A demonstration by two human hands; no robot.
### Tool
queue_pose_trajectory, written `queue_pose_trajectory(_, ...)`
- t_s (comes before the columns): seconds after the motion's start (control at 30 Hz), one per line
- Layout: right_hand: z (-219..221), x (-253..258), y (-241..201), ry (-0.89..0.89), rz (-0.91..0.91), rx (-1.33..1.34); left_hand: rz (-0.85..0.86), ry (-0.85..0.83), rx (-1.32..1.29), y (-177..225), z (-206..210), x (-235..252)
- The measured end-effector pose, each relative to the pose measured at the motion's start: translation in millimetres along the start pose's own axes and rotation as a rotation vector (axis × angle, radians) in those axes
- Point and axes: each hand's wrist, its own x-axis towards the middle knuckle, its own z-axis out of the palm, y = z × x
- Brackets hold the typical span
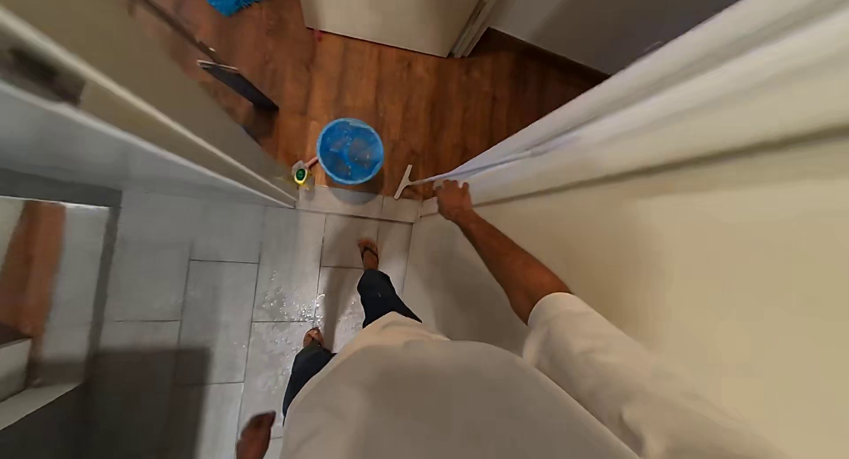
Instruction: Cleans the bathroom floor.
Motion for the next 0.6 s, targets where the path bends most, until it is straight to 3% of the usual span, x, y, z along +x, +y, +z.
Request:
queue_pose_trajectory(0.1, -56, 34, 74, -0.015, 0.062, -0.136, -0.094, -0.103, 0.105, 21, 37, -35)
queue_pose_trajectory(0.23, -97, 45, 136, -0.178, 0.128, -0.326, -0.02, 0.0, 0.038, 70, 54, -38)
queue_pose_trajectory(0.4, -97, 62, 139, -0.38, 0.19, -0.507, 0.04, 0.122, -0.198, 188, 4, -26)
queue_pose_trajectory(0.5, -91, 70, 128, -0.302, 0.173, -0.538, 0.176, 0.201, -0.373, 236, -11, -14)
queue_pose_trajectory(0.6, -102, 71, 103, -0.223, 0.074, -0.606, 0.329, 0.263, -0.338, 262, -8, -1)
